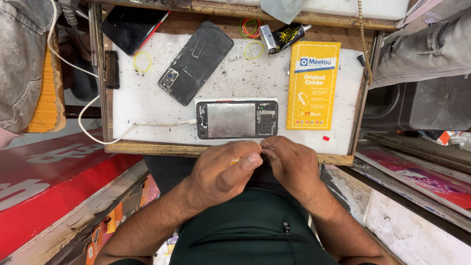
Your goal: The person uses a precision screwdriver to remove screws from a disassembled smartphone, then handles the back cover and a replacement battery package. They place the back cover onto the phone chassis and continue adjusting components on the workbench.
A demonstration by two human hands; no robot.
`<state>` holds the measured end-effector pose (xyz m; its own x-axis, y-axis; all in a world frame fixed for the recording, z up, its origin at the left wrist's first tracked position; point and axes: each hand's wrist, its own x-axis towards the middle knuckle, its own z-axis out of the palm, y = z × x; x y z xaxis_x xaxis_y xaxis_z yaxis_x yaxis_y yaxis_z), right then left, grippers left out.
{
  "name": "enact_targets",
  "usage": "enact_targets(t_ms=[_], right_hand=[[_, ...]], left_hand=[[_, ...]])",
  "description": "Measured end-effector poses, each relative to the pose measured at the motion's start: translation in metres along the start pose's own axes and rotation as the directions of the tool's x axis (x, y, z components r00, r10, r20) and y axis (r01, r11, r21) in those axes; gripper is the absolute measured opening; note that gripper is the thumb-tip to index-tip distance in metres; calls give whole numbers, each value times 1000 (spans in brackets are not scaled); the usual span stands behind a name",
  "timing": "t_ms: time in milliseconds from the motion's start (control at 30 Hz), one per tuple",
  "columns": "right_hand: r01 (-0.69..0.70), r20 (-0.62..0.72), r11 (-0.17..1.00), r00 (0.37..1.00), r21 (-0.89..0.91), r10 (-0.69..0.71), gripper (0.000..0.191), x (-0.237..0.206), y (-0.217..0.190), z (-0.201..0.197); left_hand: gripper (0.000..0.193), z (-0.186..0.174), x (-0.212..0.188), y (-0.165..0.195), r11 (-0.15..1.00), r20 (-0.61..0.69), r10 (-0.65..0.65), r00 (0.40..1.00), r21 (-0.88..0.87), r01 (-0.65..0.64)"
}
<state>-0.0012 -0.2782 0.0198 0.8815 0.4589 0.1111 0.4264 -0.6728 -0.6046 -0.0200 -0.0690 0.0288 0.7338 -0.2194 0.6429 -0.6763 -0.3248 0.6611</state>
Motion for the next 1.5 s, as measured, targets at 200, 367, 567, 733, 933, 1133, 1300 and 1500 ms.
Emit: enact_targets(t_ms=[200, 367, 567, 733, 933, 1133, 1300, 1500], right_hand=[[-46, -185, 999, 982, -14, 42, 29, 5, 1, 1], [-60, -188, 993, 981, -101, 41, 34, 5, 2, 6], [-57, -194, 993, 980, -104, 36, 37, 3, 9, 13], [-61, -192, 994, 980, -86, 43, 37, 3, 12, 15], [-54, -193, 996, 980, -72, 39, 39, 2, 15, 16], [-58, -148, 994, 988, -90, 45, 44, 2, 17, 14], [-44, -142, 992, 990, -122, 27, 52, 2, 16, 16], [-64, -148, 991, 988, -120, 46, 45, 3, 16, 18]], left_hand=[[72, 0, 6, -23, 995, -120, -4, 993, 101, 16], [66, 7, 7, -34, 988, -96, -11, 995, 153, 25], [63, 13, 6, -39, 986, -84, -22, 996, 164, 36], [64, 15, 6, -42, 986, -71, -26, 997, 165, 38], [70, 9, 12, -37, 996, 63, -70, 996, 53, 67], [69, 2, 29, -34, 995, 256, -97, 962, -5, 102], [66, 0, 45, -35, 987, 269, -163, 949, 45, 157], [66, -2, 55, -29, 985, 238, -165, 957, 94, 146]])
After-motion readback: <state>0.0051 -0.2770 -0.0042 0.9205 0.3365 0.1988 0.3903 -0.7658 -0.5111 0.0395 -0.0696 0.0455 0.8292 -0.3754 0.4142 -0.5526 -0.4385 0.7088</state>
